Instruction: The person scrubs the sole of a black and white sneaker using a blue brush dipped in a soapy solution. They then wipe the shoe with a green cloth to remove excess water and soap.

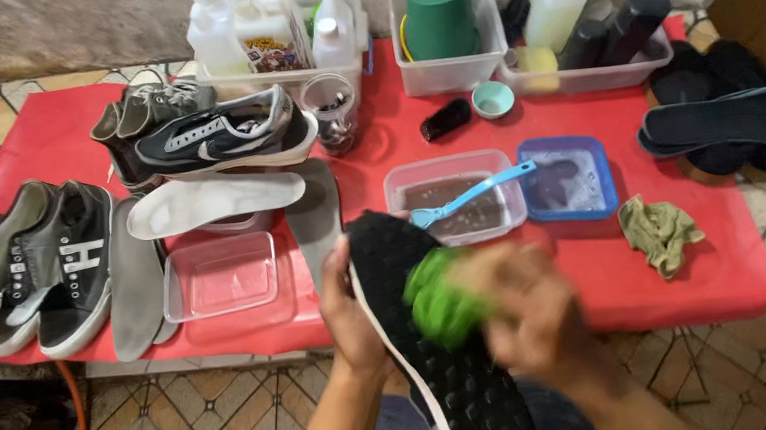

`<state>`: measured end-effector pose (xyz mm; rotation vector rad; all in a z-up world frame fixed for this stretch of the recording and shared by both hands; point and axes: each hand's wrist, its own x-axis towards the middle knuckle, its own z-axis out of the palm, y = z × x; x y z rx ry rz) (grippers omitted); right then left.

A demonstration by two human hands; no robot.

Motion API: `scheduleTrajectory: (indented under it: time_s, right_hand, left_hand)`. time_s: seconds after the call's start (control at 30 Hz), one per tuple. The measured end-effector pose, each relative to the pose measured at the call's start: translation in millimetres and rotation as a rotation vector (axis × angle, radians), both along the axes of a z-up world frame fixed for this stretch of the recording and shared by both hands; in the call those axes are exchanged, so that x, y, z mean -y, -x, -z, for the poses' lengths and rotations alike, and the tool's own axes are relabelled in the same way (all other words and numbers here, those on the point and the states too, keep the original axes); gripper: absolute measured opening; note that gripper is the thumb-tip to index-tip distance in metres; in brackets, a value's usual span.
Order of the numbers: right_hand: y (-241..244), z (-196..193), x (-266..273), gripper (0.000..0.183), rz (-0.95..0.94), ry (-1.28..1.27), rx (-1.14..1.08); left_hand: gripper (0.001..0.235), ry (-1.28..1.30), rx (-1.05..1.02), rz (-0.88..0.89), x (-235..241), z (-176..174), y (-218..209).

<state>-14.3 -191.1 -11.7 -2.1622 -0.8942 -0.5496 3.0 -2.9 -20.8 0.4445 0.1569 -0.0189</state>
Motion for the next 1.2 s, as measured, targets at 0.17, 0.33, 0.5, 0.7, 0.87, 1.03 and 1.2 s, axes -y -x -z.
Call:
scheduleTrajectory:
  time_s: [0.17, 0.33, 0.5, 0.7, 0.87, 1.03, 1.2]
  right_hand:
    - [-1.7, 4.6, 34.8, 0.027, 0.338, -0.392, -0.281]
    - [21.8, 30.4, 40.3, 0.014, 0.402, -0.748, -0.439]
    - [44.7, 39.1, 54.8, 0.047, 0.305, -0.869, -0.759]
    - [86.9, -4.8, 14.7, 0.072, 0.079, 0.041, -0.441]
    - [93.8, -7.2, -0.2, 0.064, 0.210, 0.054, -0.204]
    - [104.7, -8.7, -5.5, 0.058, 0.254, -0.117, -0.024]
    - [89.5, -20.7, 0.6, 0.072, 0.079, 0.072, -0.463]
  left_hand:
    - [0.057, 0.132, -0.057, 0.054, -13.5, -2.0, 2.2]
    - [0.053, 0.177, -0.085, -0.030, -12.6, 5.2, 8.8]
    - [0.068, 0.115, 0.081, -0.060, -13.2, 15.9, 14.3]
    - [0.063, 0.113, 0.089, -0.227, 0.9, 25.8, 23.6]
    - [0.060, 0.043, 0.208, -0.108, 2.3, 17.2, 25.4]
    - [0.038, -0.098, 0.535, -0.009, -30.1, 120.6, -0.4]
    - [0.064, 0.061, 0.372, 0.109, -8.6, 66.7, 6.8]
